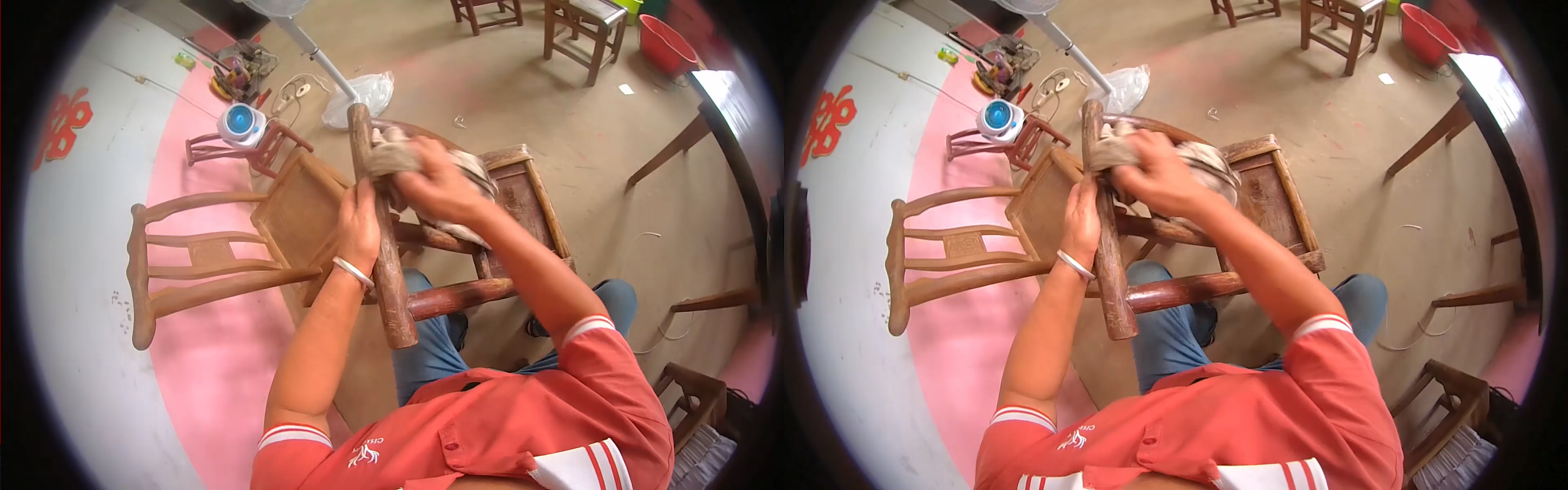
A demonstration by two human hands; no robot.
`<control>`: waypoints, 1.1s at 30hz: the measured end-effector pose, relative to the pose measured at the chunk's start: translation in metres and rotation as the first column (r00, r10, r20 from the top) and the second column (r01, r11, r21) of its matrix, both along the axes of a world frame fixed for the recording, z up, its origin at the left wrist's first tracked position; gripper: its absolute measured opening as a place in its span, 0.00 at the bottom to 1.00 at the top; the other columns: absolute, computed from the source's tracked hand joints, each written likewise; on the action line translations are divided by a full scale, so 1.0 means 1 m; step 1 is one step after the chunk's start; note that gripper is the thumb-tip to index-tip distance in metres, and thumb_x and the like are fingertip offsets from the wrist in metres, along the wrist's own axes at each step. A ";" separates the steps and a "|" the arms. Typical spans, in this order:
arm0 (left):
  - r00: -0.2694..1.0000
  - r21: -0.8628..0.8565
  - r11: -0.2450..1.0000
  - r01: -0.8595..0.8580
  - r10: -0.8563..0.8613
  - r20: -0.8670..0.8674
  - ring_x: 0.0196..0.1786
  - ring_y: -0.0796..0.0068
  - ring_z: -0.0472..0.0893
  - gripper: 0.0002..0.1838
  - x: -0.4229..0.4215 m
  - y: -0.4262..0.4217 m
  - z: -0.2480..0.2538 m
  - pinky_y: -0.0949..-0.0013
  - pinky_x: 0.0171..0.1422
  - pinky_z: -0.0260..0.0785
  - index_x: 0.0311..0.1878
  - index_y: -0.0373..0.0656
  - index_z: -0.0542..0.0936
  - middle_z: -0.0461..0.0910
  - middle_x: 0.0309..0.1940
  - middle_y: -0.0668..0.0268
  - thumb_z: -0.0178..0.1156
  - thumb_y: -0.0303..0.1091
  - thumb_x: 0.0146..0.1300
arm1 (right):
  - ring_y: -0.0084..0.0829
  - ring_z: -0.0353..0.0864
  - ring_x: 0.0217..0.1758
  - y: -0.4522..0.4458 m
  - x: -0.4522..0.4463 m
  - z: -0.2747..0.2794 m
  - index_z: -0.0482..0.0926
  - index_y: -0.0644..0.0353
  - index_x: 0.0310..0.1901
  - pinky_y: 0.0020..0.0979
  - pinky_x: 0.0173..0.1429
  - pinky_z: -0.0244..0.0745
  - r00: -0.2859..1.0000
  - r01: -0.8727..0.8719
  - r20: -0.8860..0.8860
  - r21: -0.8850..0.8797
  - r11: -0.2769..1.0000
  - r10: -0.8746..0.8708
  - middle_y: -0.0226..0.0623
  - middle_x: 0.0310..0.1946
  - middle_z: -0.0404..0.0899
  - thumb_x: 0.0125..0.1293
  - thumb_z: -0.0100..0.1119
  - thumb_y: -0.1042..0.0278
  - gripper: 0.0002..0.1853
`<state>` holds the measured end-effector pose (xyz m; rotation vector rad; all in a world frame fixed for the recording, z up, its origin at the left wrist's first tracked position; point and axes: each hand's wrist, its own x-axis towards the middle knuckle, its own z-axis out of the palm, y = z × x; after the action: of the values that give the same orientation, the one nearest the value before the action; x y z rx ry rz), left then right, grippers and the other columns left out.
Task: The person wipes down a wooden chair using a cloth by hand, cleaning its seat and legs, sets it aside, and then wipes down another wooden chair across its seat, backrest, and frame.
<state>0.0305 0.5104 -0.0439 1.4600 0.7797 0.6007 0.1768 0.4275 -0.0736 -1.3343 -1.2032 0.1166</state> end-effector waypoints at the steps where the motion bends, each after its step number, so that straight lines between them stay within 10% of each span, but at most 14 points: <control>1: 0.998 0.017 0.999 -0.048 0.047 0.049 0.30 0.74 0.78 0.20 0.001 0.000 -0.005 0.69 0.33 0.75 0.48 0.37 0.72 0.75 0.32 0.66 0.47 0.49 0.75 | 0.50 0.69 0.52 0.015 -0.005 0.001 0.75 0.62 0.48 0.44 0.59 0.67 0.986 0.069 0.156 -0.027 0.997 -0.064 0.50 0.48 0.72 0.60 0.56 0.59 0.19; 3: 0.998 0.024 0.997 -0.069 0.069 0.000 0.29 0.73 0.79 0.21 -0.005 -0.003 -0.003 0.70 0.32 0.74 0.48 0.37 0.71 0.75 0.30 0.65 0.47 0.49 0.75 | 0.51 0.69 0.54 0.031 -0.011 -0.027 0.73 0.62 0.49 0.44 0.59 0.67 0.982 0.151 0.113 0.019 0.988 -0.153 0.50 0.49 0.72 0.61 0.57 0.57 0.20; 10: 0.996 0.091 0.996 0.011 -0.003 -0.087 0.27 0.71 0.82 0.21 -0.014 0.008 -0.011 0.71 0.31 0.75 0.47 0.40 0.72 0.78 0.34 0.62 0.47 0.52 0.75 | 0.54 0.71 0.56 -0.069 0.008 -0.222 0.71 0.56 0.57 0.49 0.58 0.71 0.932 0.363 0.270 -0.672 0.646 -0.243 0.49 0.52 0.71 0.64 0.59 0.55 0.23; 14: 0.995 0.057 0.998 -0.022 0.027 -0.093 0.28 0.71 0.82 0.21 -0.007 0.004 -0.007 0.71 0.31 0.74 0.45 0.41 0.72 0.78 0.34 0.63 0.47 0.53 0.74 | 0.53 0.75 0.54 -0.117 -0.015 -0.208 0.74 0.58 0.52 0.48 0.56 0.72 0.924 0.362 0.209 -0.748 0.556 -0.319 0.50 0.50 0.76 0.62 0.59 0.58 0.20; 16: 0.994 0.070 0.997 -0.019 0.026 -0.105 0.27 0.71 0.82 0.21 -0.008 0.004 -0.007 0.70 0.30 0.75 0.44 0.41 0.72 0.77 0.32 0.64 0.47 0.53 0.74 | 0.53 0.78 0.51 -0.145 -0.013 -0.180 0.77 0.59 0.52 0.47 0.54 0.73 0.948 0.004 -0.208 -0.750 0.662 -0.242 0.56 0.45 0.78 0.59 0.58 0.53 0.24; 21: 0.993 0.022 1.000 -0.010 0.012 -0.116 0.29 0.72 0.79 0.22 -0.004 0.007 -0.005 0.69 0.33 0.73 0.48 0.37 0.71 0.76 0.33 0.62 0.48 0.51 0.74 | 0.49 0.82 0.44 -0.127 -0.044 -0.041 0.79 0.62 0.49 0.40 0.49 0.76 0.838 -0.251 -0.539 -0.241 0.937 0.086 0.49 0.40 0.81 0.58 0.60 0.56 0.21; 23: 0.995 0.131 0.990 0.045 -0.033 -0.090 0.34 0.74 0.79 0.21 -0.003 0.017 -0.014 0.70 0.39 0.74 0.48 0.37 0.72 0.77 0.36 0.62 0.49 0.50 0.74 | 0.48 0.82 0.42 -0.093 -0.065 -0.001 0.79 0.61 0.46 0.40 0.48 0.77 0.908 -0.139 -0.396 0.020 0.990 0.136 0.47 0.41 0.81 0.58 0.62 0.57 0.19; 25: 0.996 -0.061 0.997 0.054 -0.049 0.080 0.40 0.77 0.77 0.21 -0.004 0.018 -0.016 0.71 0.47 0.73 0.49 0.36 0.73 0.78 0.38 0.64 0.51 0.49 0.74 | 0.49 0.82 0.41 -0.065 -0.072 0.025 0.79 0.61 0.44 0.42 0.46 0.77 0.994 0.088 0.079 -0.165 0.982 -0.076 0.48 0.42 0.82 0.57 0.63 0.56 0.18; 27: 0.999 0.187 0.982 0.009 -0.014 0.029 0.41 0.77 0.77 0.21 -0.007 0.024 -0.027 0.71 0.47 0.73 0.48 0.36 0.73 0.78 0.38 0.64 0.50 0.49 0.74 | 0.50 0.82 0.41 -0.034 -0.065 0.005 0.79 0.60 0.43 0.43 0.46 0.77 0.984 0.180 0.041 -0.231 0.956 -0.175 0.49 0.42 0.82 0.56 0.64 0.55 0.19; 29: 0.993 0.041 0.999 -0.001 0.006 -0.114 0.32 0.75 0.79 0.21 -0.007 -0.008 0.012 0.71 0.34 0.73 0.44 0.38 0.73 0.76 0.34 0.63 0.50 0.51 0.73 | 0.52 0.82 0.42 -0.007 -0.047 -0.050 0.78 0.56 0.48 0.47 0.46 0.78 0.927 0.181 -0.260 -0.317 0.931 -0.269 0.52 0.40 0.82 0.55 0.64 0.56 0.21; 33: 0.991 0.043 0.999 -0.009 0.015 -0.136 0.29 0.70 0.81 0.21 -0.007 0.008 -0.007 0.69 0.30 0.74 0.45 0.38 0.70 0.75 0.32 0.62 0.49 0.51 0.74 | 0.53 0.80 0.49 -0.035 -0.036 -0.119 0.75 0.49 0.56 0.47 0.53 0.75 0.870 0.332 -0.178 -0.478 0.813 -0.460 0.50 0.44 0.81 0.60 0.61 0.58 0.22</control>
<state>0.0230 0.5184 -0.0508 1.5487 0.8877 0.5336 0.1411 0.3920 -0.1924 -1.8698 -0.6405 0.2773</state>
